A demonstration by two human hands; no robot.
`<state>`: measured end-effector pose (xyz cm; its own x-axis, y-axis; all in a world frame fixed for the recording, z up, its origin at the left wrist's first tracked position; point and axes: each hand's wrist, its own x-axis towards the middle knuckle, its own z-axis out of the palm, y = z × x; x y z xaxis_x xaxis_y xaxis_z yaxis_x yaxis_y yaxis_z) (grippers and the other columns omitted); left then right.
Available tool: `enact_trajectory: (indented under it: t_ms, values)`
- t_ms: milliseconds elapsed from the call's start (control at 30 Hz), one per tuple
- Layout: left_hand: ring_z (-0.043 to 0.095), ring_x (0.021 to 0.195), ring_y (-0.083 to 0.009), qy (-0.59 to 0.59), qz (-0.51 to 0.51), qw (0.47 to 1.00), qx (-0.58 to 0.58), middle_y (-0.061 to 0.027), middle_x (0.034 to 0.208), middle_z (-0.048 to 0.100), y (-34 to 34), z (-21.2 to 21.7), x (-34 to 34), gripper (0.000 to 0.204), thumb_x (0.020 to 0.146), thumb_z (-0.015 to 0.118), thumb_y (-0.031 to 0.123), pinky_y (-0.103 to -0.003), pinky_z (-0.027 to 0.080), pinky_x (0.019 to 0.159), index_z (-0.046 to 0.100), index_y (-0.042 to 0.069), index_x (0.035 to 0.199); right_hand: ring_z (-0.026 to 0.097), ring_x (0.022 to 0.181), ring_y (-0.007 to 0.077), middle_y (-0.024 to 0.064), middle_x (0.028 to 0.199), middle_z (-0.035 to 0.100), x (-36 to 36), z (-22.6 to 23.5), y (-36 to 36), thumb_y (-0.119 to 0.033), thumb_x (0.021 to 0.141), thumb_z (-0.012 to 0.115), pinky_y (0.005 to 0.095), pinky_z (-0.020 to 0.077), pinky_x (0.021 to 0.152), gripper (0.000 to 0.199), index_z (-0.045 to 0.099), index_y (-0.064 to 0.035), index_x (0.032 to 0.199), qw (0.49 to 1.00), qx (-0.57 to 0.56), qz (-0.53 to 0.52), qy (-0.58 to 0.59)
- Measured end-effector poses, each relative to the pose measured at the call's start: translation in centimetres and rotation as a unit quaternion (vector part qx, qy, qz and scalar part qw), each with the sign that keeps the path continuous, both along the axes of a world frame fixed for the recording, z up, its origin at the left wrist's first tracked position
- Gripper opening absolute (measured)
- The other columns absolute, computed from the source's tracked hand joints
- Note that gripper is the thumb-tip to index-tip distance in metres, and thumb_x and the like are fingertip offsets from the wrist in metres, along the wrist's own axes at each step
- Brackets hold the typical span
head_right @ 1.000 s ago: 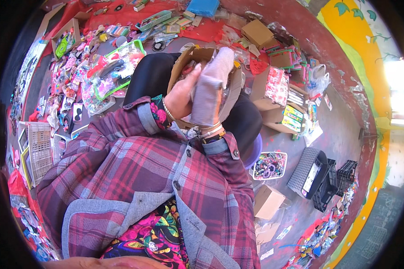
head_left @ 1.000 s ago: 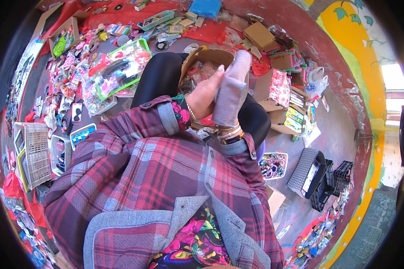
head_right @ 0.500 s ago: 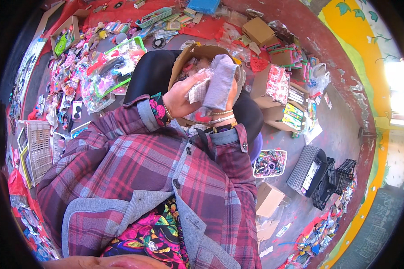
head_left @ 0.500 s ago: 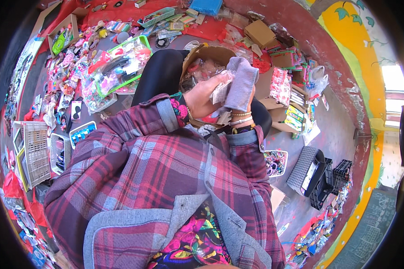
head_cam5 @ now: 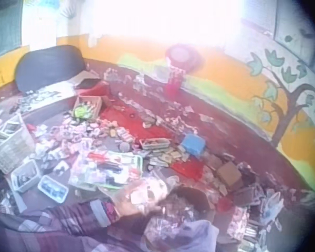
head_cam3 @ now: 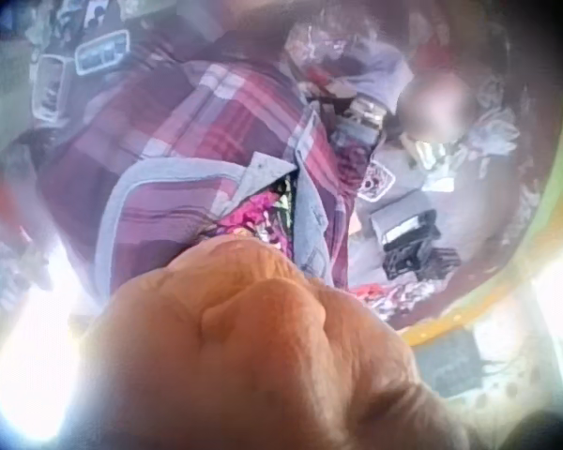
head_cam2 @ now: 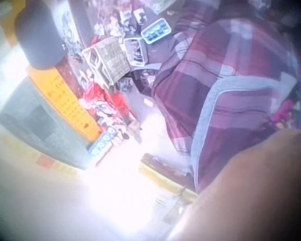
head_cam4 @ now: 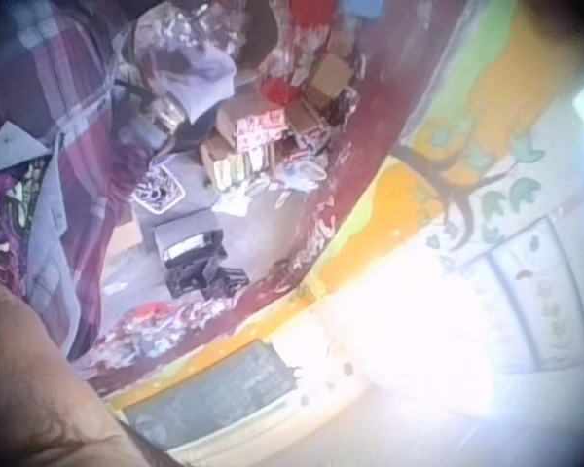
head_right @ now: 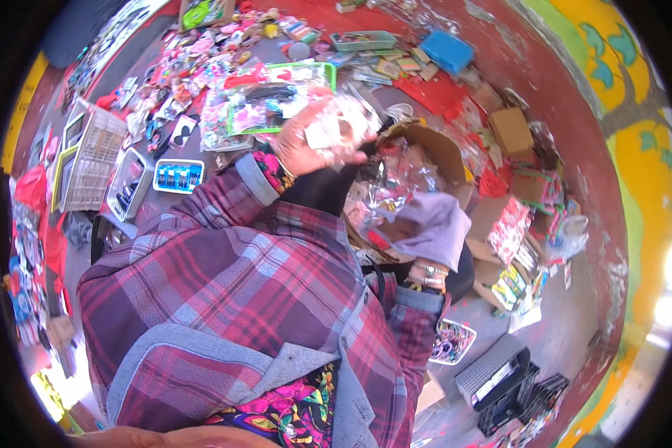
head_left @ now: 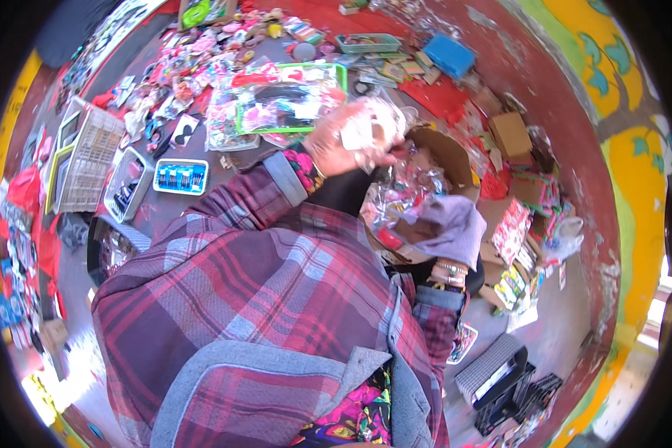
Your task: The person sits on the floor and repeatedly picks up small packaged items from a green tray, wipes them with a cloth, and places them into a cardboard box. The person handles items one at a time, including hair accessories and small toys, and continues the cycle of picking, wiping, and placing throughout the clip.
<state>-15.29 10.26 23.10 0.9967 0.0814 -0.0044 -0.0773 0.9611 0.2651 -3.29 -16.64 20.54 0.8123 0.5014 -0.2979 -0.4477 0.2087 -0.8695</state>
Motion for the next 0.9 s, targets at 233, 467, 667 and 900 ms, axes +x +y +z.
enact_trajectory:
  t_ms: [233,467,667,900]
  values:
    - [0.054,0.084,-0.0146,0.266,0.436,0.766,0.391,-0.0066,0.095,0.057,12.9,-6.3,-2.5,0.04,0.084,0.054,0.029,-0.031,0.046,0.074,0.048,0.001,0.113,0.052,0.096,0.0214,0.0075,0.102,0.056,0.7,-4.4,-1.0,-0.028,0.091,0.034,0.0322,0.0401,0.087,0.031,0.051,-0.0047,0.102,0.985,-0.02,-0.078,0.154]
    - [0.041,0.117,-0.034,0.401,0.297,0.346,0.794,-0.0225,0.127,0.041,18.7,-14.9,2.1,0.069,0.073,0.06,0.036,-0.038,0.035,0.096,0.036,0.003,0.128,0.053,0.097,0.0224,0.0062,0.103,0.057,1.3,-6.4,-1.2,-0.033,0.09,0.042,0.0343,0.0423,0.086,0.034,0.051,-0.0055,0.107,0.981,-0.044,-0.069,0.176]
    - [0.025,0.128,-0.0342,0.451,0.209,0.304,0.813,-0.0187,0.137,0.028,17.9,-16.6,7.0,0.069,0.074,0.056,0.039,-0.046,0.025,0.101,0.032,0.012,0.133,0.054,0.095,0.0256,0.0073,0.106,0.057,1.2,-5.0,0.1,-0.039,0.087,0.042,0.0386,0.0426,0.084,0.038,0.054,-0.008,0.105,0.971,-0.082,-0.092,0.205]
    - [0.015,0.133,-0.0303,0.47,0.063,0.242,0.847,-0.0157,0.142,0.022,18.7,-19.3,9.4,0.072,0.079,0.046,0.052,-0.05,0.011,0.105,0.026,0.014,0.137,0.052,0.097,0.0255,0.0082,0.105,0.057,1.9,-6.2,0.6,-0.037,0.086,0.043,0.0395,0.0402,0.086,0.036,0.054,-0.008,0.103,0.957,-0.081,-0.109,0.255]
